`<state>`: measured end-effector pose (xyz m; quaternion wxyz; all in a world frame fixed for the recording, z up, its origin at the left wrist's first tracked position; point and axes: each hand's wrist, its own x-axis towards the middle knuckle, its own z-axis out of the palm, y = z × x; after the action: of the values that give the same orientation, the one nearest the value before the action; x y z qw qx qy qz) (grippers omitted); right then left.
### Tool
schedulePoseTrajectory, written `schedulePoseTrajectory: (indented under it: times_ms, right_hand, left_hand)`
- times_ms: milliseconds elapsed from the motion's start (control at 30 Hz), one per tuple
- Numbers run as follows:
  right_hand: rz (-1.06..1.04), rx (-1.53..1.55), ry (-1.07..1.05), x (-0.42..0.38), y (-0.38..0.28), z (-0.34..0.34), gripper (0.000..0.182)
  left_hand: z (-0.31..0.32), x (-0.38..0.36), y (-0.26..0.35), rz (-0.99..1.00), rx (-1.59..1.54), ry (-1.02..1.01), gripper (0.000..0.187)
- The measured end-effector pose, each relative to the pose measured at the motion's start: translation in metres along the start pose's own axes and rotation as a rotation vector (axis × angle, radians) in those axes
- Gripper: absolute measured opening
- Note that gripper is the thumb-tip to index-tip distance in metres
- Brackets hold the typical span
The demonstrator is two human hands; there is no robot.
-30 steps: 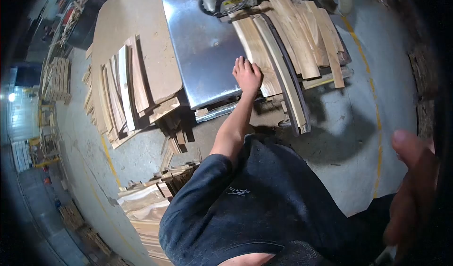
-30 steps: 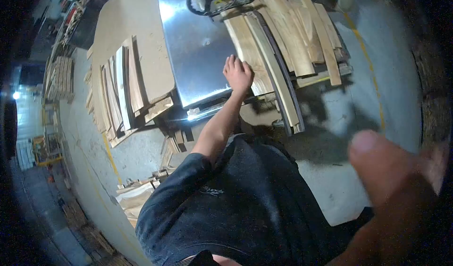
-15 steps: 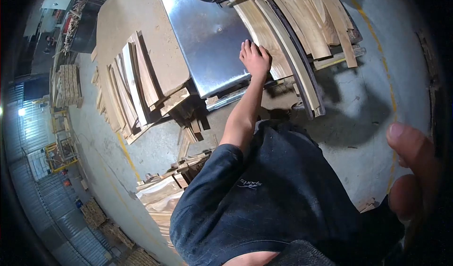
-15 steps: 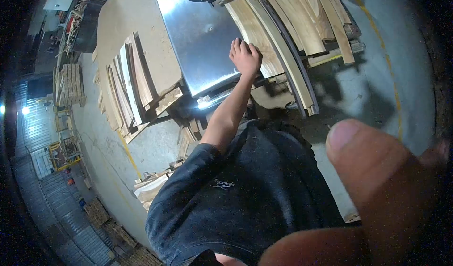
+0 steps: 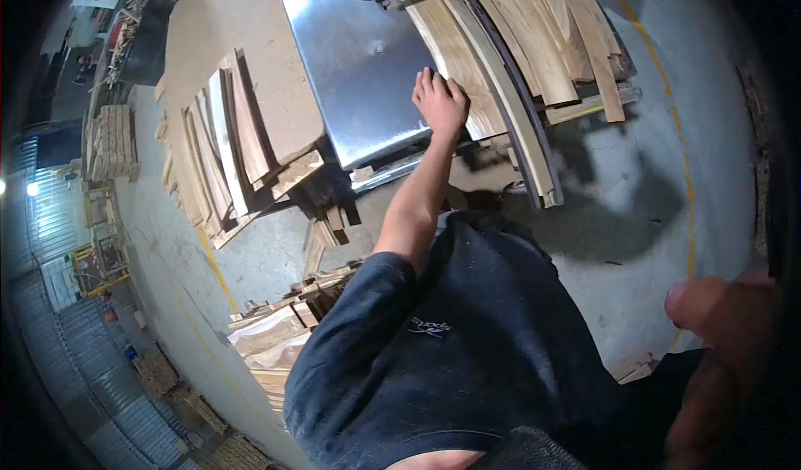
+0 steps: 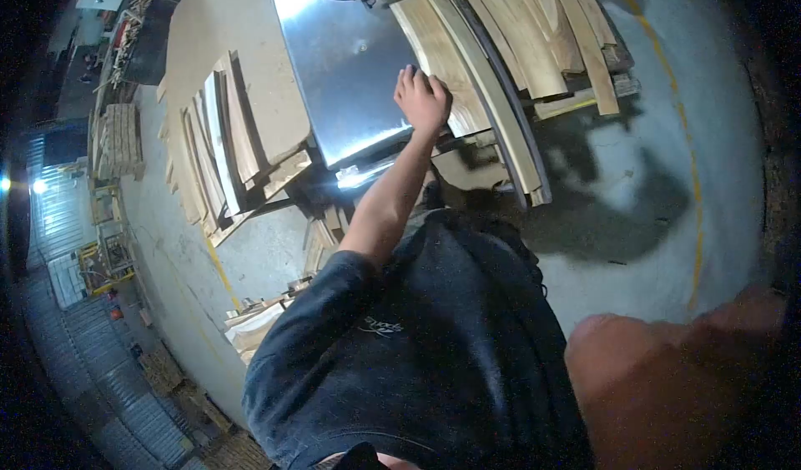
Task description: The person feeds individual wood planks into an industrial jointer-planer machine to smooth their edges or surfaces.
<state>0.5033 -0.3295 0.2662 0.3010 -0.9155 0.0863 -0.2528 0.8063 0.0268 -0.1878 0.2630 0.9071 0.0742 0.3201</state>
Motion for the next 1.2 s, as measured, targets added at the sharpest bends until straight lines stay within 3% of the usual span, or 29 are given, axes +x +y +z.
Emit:
schedulePoseTrajectory:
  times_ms: [900, 1067, 1200]
  right_hand:
    - [0.023, 0.110, 0.084, -0.048, 0.022, 0.009, 0.016]
    - [-0.133, 0.206, 0.138, -0.019, 0.004, 0.007, 0.016]
    - [-0.395, 0.548, 0.229, 0.029, -0.023, 0.031, 0.017]
  left_hand:
    - [0.003, 0.000, -0.002, 0.016, 0.017, 0.000, 0.031]
    - [0.003, -0.002, 0.000, -0.008, -0.001, -0.016, 0.030]
    - [0.010, -0.005, -0.004, -0.087, -0.028, 0.008, 0.032]
